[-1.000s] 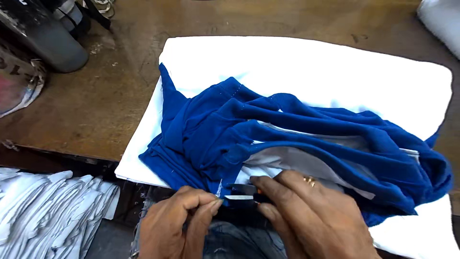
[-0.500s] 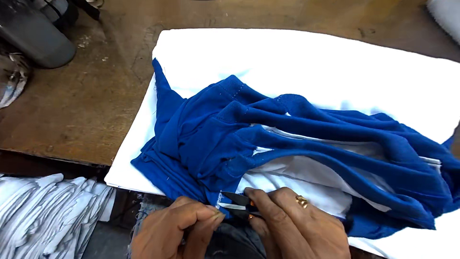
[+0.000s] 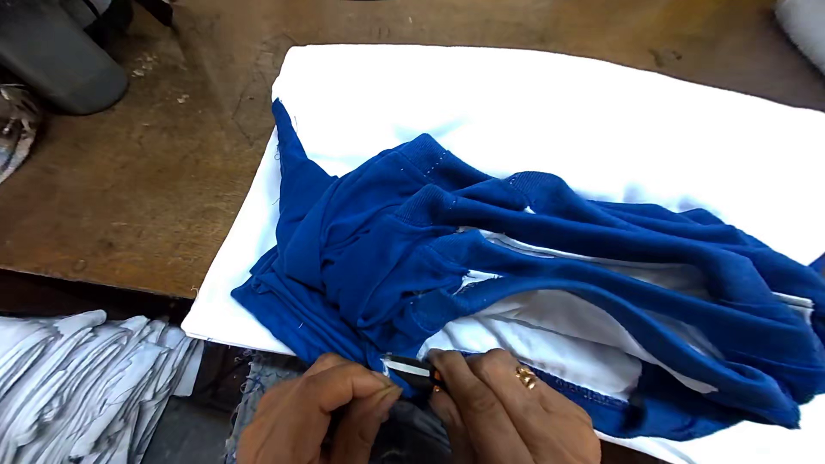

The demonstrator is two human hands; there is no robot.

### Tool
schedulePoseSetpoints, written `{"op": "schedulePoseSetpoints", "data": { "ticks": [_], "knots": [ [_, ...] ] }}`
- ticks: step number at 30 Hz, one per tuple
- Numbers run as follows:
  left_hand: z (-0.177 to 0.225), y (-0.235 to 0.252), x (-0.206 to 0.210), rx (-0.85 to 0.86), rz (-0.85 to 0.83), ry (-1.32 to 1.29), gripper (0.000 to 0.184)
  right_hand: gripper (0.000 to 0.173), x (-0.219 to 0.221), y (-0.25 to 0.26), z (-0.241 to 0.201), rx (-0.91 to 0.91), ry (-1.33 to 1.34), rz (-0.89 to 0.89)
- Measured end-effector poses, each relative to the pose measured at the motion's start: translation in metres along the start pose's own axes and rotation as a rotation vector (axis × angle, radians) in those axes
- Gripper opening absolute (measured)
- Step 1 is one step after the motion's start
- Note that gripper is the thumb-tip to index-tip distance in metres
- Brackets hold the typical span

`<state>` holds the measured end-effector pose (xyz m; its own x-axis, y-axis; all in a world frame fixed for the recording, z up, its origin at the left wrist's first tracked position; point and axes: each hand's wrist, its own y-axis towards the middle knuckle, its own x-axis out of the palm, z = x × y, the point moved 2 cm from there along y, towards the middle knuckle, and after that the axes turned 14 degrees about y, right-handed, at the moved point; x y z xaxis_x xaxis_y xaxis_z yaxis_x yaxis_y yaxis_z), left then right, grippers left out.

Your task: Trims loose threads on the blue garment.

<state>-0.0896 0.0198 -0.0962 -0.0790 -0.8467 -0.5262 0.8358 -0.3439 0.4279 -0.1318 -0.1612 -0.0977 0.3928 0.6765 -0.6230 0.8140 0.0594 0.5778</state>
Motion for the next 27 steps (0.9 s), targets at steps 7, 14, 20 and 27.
{"op": "schedulePoseSetpoints", "data": {
  "ticks": [7, 14, 20, 27],
  "knots": [
    [0.000, -0.002, 0.000, 0.049, -0.057, -0.023, 0.012, 0.035, -0.002, -0.001, 0.003, 0.050, -0.007, -0.005],
    [-0.004, -0.008, -0.007, 0.001, -0.081, -0.083, 0.012, 0.037, -0.020, -0.004, 0.001, 0.044, -0.001, -0.120],
    [-0.001, -0.007, -0.005, 0.011, -0.074, -0.100, 0.011, 0.037, -0.015, -0.006, 0.003, -0.006, 0.020, -0.090],
    [0.001, -0.007, -0.005, -0.004, -0.056, -0.109, 0.011, 0.039, -0.014, -0.010, 0.004, -0.023, 0.030, -0.071]
  ]
}}
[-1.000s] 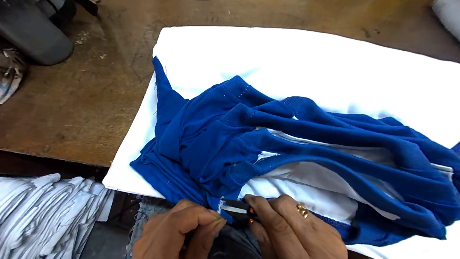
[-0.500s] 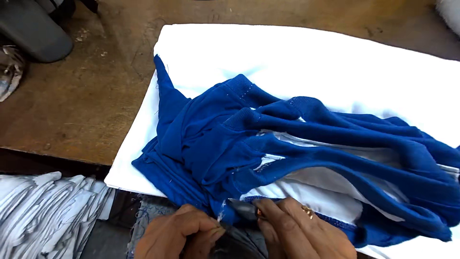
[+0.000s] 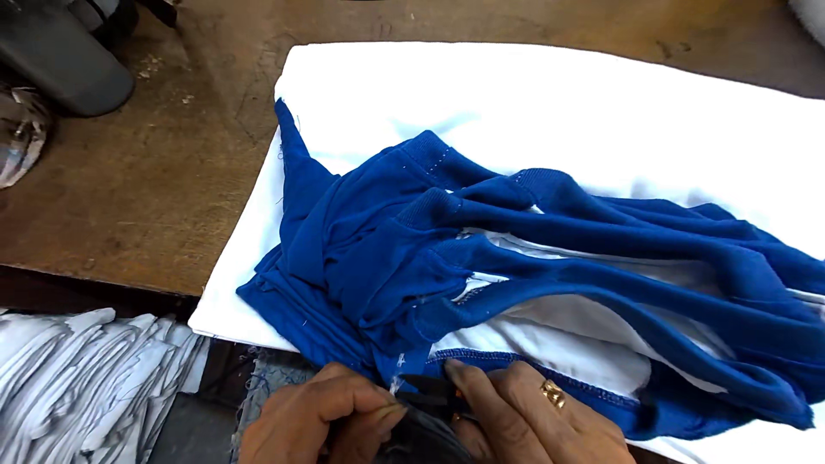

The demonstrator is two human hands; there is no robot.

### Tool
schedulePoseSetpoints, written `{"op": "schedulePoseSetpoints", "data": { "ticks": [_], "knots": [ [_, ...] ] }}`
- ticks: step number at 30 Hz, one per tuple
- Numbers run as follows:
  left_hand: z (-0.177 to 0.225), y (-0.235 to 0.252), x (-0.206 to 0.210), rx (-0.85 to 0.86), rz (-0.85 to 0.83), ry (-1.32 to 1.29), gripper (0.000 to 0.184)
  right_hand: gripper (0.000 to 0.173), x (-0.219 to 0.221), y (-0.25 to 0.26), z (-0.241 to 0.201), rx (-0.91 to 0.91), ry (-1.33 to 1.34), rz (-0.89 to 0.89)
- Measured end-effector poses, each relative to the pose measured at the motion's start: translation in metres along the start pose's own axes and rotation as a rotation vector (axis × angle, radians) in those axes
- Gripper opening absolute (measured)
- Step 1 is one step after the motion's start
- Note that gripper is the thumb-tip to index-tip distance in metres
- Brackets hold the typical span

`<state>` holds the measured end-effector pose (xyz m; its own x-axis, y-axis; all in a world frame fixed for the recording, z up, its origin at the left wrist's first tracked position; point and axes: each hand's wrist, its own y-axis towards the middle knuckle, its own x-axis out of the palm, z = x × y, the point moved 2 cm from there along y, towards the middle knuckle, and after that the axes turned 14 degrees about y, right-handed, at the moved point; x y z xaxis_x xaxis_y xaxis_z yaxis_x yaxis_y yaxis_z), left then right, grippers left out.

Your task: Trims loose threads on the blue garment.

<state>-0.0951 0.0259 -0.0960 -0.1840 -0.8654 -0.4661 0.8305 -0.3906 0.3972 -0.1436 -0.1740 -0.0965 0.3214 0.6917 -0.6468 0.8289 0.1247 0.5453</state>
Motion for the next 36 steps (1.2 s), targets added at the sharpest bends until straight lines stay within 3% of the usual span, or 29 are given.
{"op": "schedulePoseSetpoints", "data": {
  "ticks": [13, 27, 32, 36],
  "knots": [
    [-0.003, -0.001, 0.000, -0.004, 0.012, -0.035, 0.011, 0.037, -0.004, 0.004, -0.001, 0.000, 0.005, -0.048],
    [0.002, -0.003, 0.003, 0.035, -0.057, -0.010, 0.011, 0.032, 0.012, 0.007, -0.004, -0.026, -0.061, 0.028],
    [0.005, 0.003, -0.004, -0.109, 0.035, -0.040, 0.011, 0.039, -0.017, 0.009, -0.001, 0.167, 0.149, -0.023],
    [0.014, 0.017, 0.003, -0.164, 0.117, -0.088, 0.037, 0.045, -0.028, 0.022, 0.001, 0.271, 0.495, -0.033]
  ]
}}
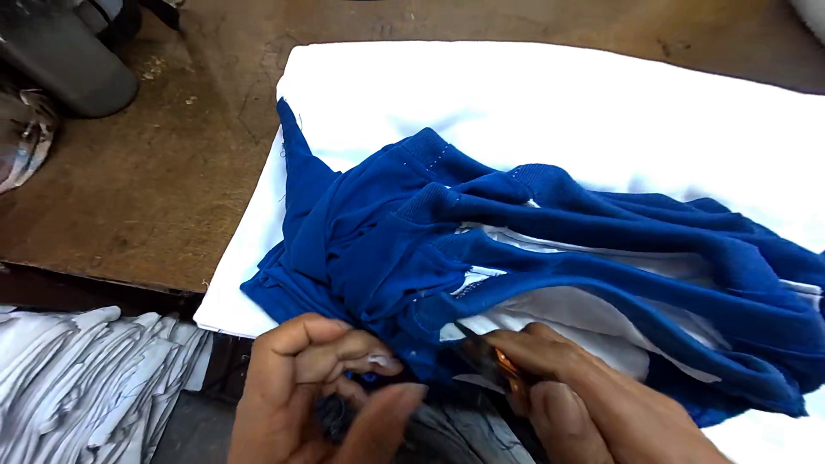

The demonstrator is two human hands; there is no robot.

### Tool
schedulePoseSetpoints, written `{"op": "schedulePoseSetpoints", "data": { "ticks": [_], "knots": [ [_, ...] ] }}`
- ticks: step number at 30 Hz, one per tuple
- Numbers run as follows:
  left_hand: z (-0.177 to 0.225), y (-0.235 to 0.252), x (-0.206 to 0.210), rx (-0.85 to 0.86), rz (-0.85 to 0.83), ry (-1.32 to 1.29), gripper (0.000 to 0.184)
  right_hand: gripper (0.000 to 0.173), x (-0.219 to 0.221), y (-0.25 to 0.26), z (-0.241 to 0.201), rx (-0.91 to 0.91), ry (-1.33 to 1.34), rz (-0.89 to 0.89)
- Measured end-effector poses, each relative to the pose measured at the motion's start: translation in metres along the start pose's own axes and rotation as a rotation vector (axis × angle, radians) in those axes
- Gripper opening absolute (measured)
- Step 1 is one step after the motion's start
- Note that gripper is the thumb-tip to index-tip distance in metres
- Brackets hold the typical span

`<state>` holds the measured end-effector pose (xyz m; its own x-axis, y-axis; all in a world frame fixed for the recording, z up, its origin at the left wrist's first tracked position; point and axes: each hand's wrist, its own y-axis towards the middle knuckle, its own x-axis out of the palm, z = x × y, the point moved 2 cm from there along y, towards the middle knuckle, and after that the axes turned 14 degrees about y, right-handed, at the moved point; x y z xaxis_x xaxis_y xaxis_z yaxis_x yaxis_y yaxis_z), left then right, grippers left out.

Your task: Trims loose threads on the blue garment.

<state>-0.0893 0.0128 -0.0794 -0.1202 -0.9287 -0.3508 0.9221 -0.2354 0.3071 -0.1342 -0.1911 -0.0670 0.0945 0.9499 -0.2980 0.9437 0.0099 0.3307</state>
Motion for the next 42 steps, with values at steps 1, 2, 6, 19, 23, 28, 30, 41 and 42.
{"op": "schedulePoseSetpoints", "data": {
  "ticks": [1, 2, 6, 19, 23, 28, 30, 41, 42],
  "knots": [
    [0.002, 0.002, 0.003, 0.001, 0.021, 0.050, 0.047, 0.045, -0.001, 0.005, -0.001, 0.014, 0.077, -0.023],
    [0.003, 0.004, 0.007, 0.009, 0.052, 0.122, 0.055, 0.042, -0.001, 0.011, -0.004, 0.031, 0.132, -0.053],
    [0.007, 0.010, 0.016, 0.070, 0.160, 0.330, 0.054, 0.030, 0.006, 0.042, -0.012, 0.028, 0.189, -0.086],
    [0.011, 0.031, -0.004, -0.055, -0.029, -0.034, 0.028, 0.036, -0.019, 0.040, 0.005, -0.256, -0.095, -0.110],
    [0.010, 0.044, -0.014, -0.090, -0.137, -0.198, 0.027, 0.036, -0.026, 0.035, 0.010, -0.389, -0.423, -0.115],
    [0.007, 0.056, -0.024, -0.072, -0.257, -0.296, 0.028, 0.035, -0.017, 0.038, 0.009, -0.508, -0.514, -0.090],
    [0.005, 0.060, -0.027, -0.066, -0.291, -0.315, 0.028, 0.035, -0.014, 0.041, 0.008, -0.535, -0.541, -0.077],
    [-0.004, 0.066, -0.027, -0.098, -0.362, -0.435, 0.029, 0.034, -0.014, 0.045, 0.007, -0.533, -0.538, -0.116],
    [-0.004, 0.066, -0.026, -0.106, -0.362, -0.454, 0.029, 0.034, -0.014, 0.045, 0.007, -0.528, -0.541, -0.123]
  ]
}}
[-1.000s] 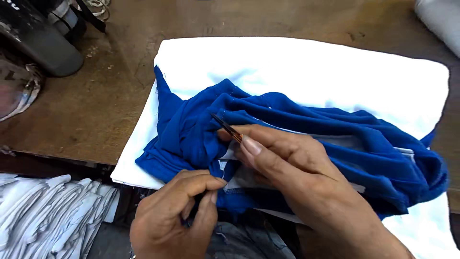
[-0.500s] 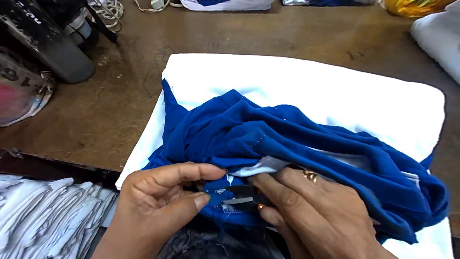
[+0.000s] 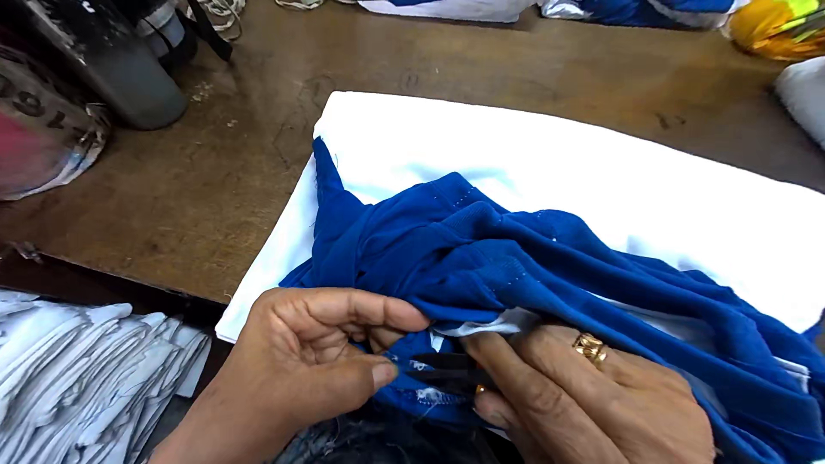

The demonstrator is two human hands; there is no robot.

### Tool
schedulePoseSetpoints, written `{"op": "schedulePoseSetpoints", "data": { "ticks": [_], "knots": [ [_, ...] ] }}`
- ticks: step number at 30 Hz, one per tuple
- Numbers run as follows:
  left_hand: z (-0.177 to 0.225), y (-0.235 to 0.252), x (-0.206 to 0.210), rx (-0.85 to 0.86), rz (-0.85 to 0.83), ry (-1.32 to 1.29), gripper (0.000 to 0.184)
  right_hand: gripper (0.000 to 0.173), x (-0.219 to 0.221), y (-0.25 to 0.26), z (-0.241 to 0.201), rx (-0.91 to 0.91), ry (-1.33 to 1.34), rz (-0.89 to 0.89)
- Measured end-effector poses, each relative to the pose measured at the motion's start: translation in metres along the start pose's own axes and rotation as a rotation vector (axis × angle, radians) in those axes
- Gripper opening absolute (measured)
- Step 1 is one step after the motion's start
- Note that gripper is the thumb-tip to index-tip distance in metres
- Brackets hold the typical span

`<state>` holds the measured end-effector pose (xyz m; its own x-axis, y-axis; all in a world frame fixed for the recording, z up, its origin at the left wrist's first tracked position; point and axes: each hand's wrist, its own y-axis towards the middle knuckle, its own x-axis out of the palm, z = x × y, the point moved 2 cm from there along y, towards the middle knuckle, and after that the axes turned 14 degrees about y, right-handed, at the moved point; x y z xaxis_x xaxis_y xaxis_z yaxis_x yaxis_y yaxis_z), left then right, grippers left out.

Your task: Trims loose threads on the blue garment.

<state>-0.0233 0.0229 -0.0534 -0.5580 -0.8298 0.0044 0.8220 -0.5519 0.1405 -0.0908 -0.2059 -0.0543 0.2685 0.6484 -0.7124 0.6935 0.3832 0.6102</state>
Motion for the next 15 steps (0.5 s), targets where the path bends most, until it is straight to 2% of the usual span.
{"op": "schedulePoseSetpoints", "data": {
  "ticks": [15],
  "knots": [
    [-0.0037, -0.0017, -0.0002, -0.027, -0.009, -0.086, 0.031, 0.030, 0.0033, -0.0014, -0.0005, -0.024, -0.027, 0.041]
  ]
}}
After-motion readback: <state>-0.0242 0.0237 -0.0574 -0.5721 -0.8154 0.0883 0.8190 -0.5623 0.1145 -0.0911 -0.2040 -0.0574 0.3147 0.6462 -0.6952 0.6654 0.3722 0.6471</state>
